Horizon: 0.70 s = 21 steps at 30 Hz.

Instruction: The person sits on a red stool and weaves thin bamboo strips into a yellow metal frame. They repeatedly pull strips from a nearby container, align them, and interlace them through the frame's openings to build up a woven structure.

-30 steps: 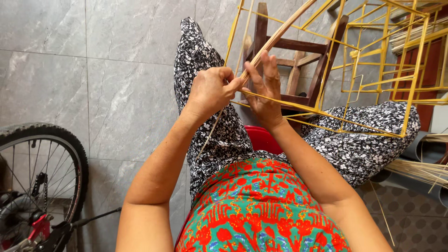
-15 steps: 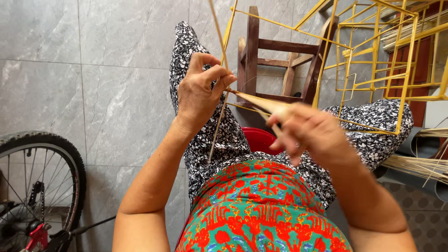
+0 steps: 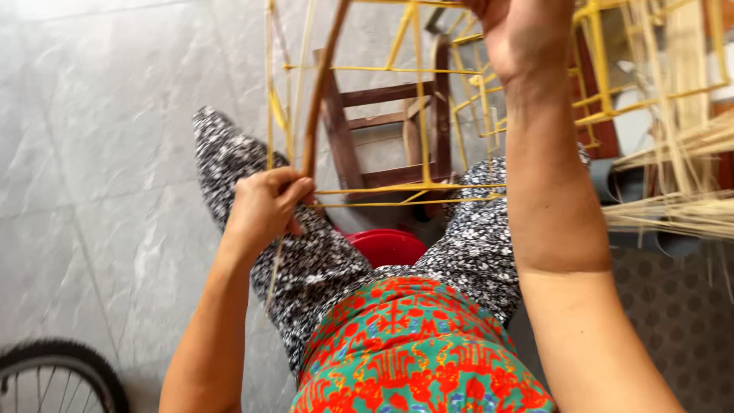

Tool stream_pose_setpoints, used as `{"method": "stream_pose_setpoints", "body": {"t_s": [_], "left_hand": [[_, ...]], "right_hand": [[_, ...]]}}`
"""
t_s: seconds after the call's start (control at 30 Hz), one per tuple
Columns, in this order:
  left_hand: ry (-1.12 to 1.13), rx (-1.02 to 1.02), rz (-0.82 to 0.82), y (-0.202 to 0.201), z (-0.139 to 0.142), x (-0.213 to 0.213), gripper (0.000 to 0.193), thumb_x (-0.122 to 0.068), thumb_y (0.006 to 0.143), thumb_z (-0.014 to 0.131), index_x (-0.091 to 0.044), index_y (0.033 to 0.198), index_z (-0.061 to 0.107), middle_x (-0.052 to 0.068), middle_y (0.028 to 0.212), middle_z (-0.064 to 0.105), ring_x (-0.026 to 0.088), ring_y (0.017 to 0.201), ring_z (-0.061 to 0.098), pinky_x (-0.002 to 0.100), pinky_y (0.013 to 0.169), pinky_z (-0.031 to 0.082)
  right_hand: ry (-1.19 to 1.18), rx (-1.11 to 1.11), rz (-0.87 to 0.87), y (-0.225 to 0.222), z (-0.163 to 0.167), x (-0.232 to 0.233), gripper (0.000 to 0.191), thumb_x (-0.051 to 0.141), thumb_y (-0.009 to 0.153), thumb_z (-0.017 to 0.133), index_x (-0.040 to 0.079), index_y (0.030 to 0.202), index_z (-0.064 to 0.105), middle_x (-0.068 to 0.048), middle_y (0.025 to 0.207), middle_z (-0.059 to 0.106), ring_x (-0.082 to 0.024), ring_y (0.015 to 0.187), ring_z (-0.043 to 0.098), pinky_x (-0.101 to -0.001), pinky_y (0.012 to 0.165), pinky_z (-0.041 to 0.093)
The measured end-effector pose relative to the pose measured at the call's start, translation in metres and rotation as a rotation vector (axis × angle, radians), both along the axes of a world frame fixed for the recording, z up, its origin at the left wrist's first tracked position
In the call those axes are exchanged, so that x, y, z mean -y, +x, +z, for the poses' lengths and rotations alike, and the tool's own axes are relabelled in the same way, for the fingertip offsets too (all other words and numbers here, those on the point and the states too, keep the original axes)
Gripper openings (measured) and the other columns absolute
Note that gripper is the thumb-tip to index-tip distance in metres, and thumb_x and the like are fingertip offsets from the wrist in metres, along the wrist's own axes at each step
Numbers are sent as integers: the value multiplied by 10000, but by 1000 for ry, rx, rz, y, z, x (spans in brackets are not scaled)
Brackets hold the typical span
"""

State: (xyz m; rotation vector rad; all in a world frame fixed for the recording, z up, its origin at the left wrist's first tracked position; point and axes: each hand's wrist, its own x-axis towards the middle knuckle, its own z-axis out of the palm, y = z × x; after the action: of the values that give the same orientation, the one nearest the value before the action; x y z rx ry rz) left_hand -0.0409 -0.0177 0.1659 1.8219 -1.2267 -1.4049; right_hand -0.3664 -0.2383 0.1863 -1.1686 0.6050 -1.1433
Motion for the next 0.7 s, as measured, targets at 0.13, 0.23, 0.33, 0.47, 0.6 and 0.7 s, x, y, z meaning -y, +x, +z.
{"method": "stream_pose_setpoints", "body": {"t_s": [0.13, 0.23, 0.33, 0.47, 0.6, 0.7], "left_hand": [[-11, 142, 10, -12, -1, 5, 267, -234, 983, 607, -15, 899, 734, 47, 716, 755, 151, 430, 673, 302, 408, 534], [56, 179, 28, -14, -2, 7, 325, -263, 998, 600, -1, 854, 729, 64, 696, 742, 158, 433, 670, 308, 421, 538], [54, 184, 46, -16, -4, 5, 349, -276, 1008, 599, 0, 836, 727, 70, 688, 738, 153, 428, 658, 304, 424, 535], [64, 130, 100, -15, -6, 2, 332, -278, 995, 619, -14, 826, 731, 54, 703, 742, 128, 430, 641, 288, 412, 528], [64, 73, 144, -15, -9, 1, 279, -265, 979, 632, -32, 856, 725, 23, 725, 754, 116, 431, 634, 275, 393, 509], [30, 47, 127, -14, -11, 1, 292, -275, 990, 636, -25, 864, 719, 25, 730, 755, 114, 433, 636, 265, 387, 511]], "right_hand": [[-231, -539, -604, -97, -27, 1, 162, 194, 1116, 660, 70, 1048, 738, -28, 924, 785, -110, 734, 695, -249, 606, 559], [-323, -989, -1049, -186, -50, 17, 150, 122, 1015, 685, 146, 1074, 821, 12, 983, 828, -81, 852, 800, -255, 666, 649], [-553, -1423, -1136, -252, -79, 5, 142, 20, 950, 764, 135, 1032, 767, -41, 1117, 676, -129, 919, 731, -298, 782, 640], [-430, -1646, -1083, -266, -100, 1, 194, 105, 873, 843, 170, 991, 704, -34, 1125, 594, -196, 979, 663, -311, 792, 606], [-570, -1709, -1100, -251, -98, 10, 260, 118, 812, 873, 148, 976, 674, -55, 1124, 594, -230, 987, 663, -333, 724, 607], [-535, -1779, -1088, -245, -94, 17, 226, 128, 843, 859, 175, 954, 667, -36, 1128, 604, -217, 937, 681, -352, 685, 597]]}}
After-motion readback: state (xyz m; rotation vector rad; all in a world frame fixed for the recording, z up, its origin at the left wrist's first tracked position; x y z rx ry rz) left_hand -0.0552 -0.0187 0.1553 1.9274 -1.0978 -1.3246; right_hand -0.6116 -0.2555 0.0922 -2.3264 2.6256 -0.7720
